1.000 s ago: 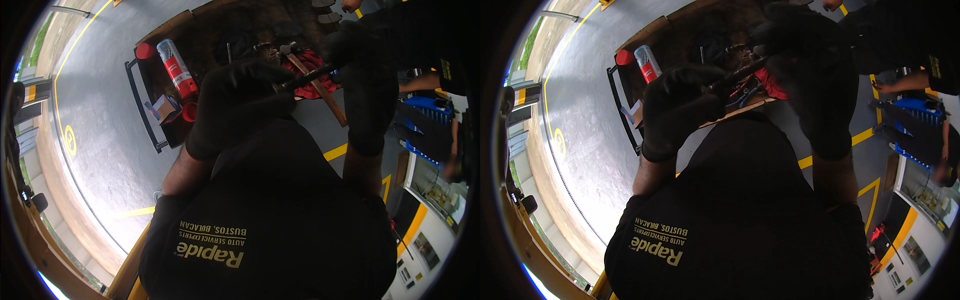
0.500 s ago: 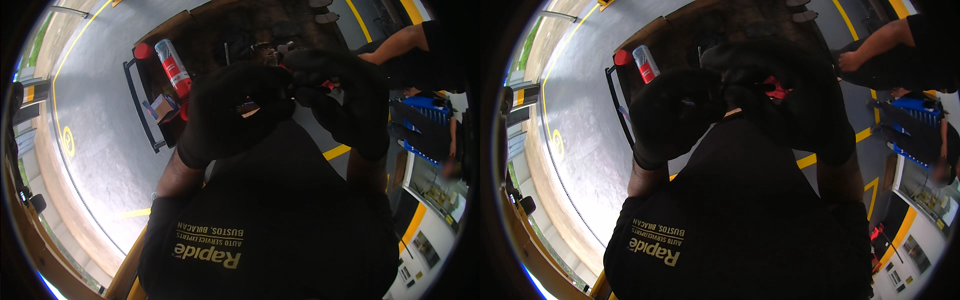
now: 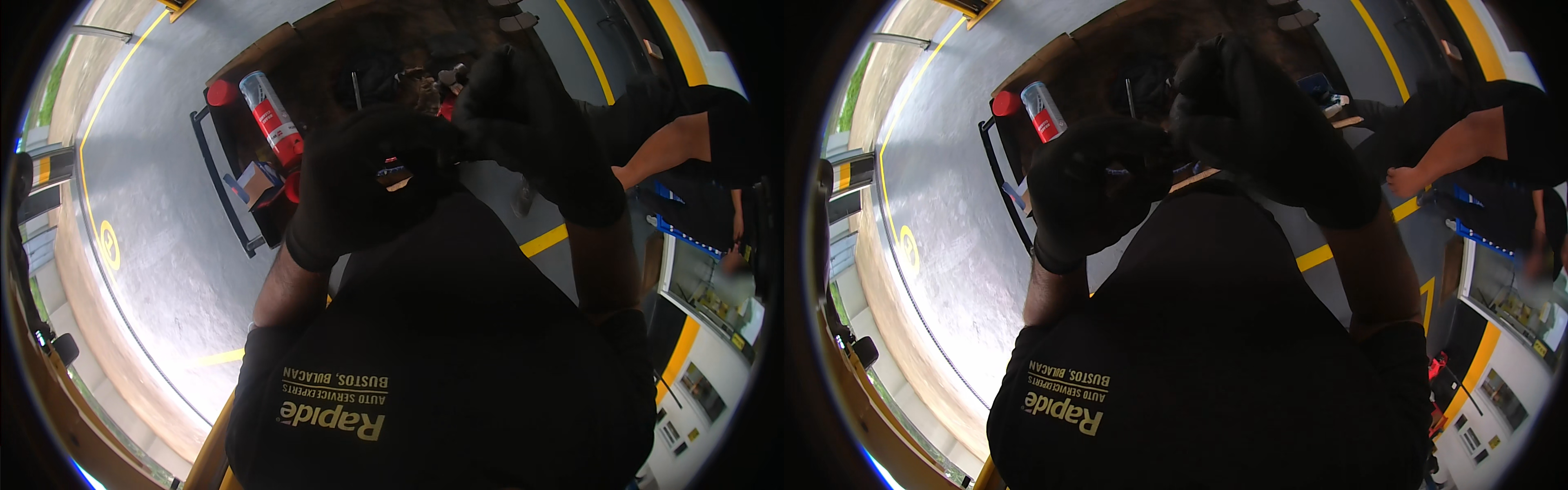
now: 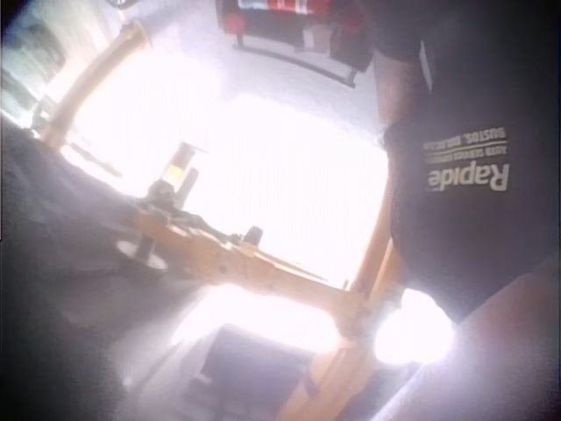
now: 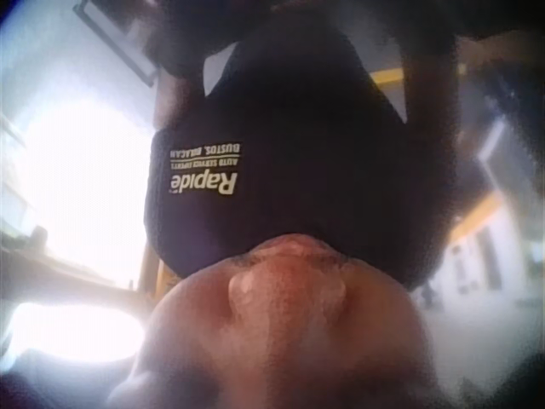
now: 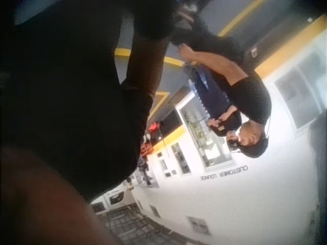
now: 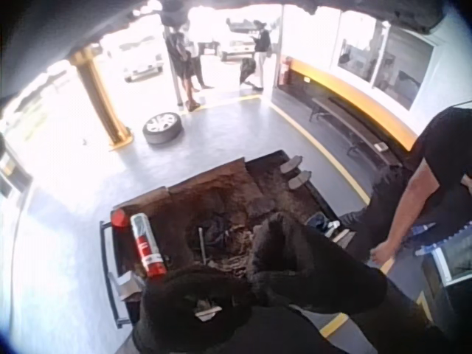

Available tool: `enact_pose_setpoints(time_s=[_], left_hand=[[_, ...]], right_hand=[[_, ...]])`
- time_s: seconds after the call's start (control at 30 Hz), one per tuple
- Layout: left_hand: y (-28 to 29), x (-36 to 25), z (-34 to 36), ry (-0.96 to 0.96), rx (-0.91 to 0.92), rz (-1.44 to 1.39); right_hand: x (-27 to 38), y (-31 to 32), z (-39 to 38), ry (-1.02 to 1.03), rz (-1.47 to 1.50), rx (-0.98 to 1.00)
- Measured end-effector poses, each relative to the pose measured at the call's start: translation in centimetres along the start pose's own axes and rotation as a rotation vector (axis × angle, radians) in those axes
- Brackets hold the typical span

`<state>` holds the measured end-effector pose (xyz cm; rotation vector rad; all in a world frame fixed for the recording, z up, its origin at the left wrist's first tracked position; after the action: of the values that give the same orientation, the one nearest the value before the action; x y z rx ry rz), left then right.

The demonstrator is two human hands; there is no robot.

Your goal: The person works on a small mechanical component on a workbench in an auto repair shop. They use a hammer and a small metal tool to adjust and clean the part, then spray it with a lubricant. The task involves repeated handling and minor adjustments of the component.

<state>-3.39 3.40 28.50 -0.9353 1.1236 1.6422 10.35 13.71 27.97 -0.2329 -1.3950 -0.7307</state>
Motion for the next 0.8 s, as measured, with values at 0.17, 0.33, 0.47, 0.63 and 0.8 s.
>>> enact_pose_setpoints(time_s=[0.17,0.33,0.47,0.63,0.8], left_hand=[[0.1,-0.4,-0.2,-0.127,-0.030,0.173],[-0.4,-2.5,-1.1,-0.325,-0.079,0.462],[-0.4,-2.7,-1.0,-0.307,-0.068,0.404],[-1.1,-1.2,-0.6,-0.283,-0.048,0.286],[-1.3,-1.9,-0.1,-0.218,-0.043,0.284]], right_hand=[[-1.1,0.0,-0.4,0.042,0.233,-0.026],[-4.2,-1.0,-1.5,-0.095,0.417,0.012],[-3.5,-1.1,-1.4,-0.080,0.317,0.069],[-2.3,0.1,-1.3,-0.033,0.127,0.016],[-3.0,-0.3,-2.3,-0.155,0.617,-0.024]])
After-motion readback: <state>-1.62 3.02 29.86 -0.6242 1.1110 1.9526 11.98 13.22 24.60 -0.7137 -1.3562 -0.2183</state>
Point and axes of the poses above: each hand's wrist, its own z-axis towards the middle knuckle, its own y-axis out of the back of the hand, x = y × z, the point moved 9 cm from there along z, towards the middle knuckle, and after that the axes turned 12 degrees about y, right-handed, at the moved point
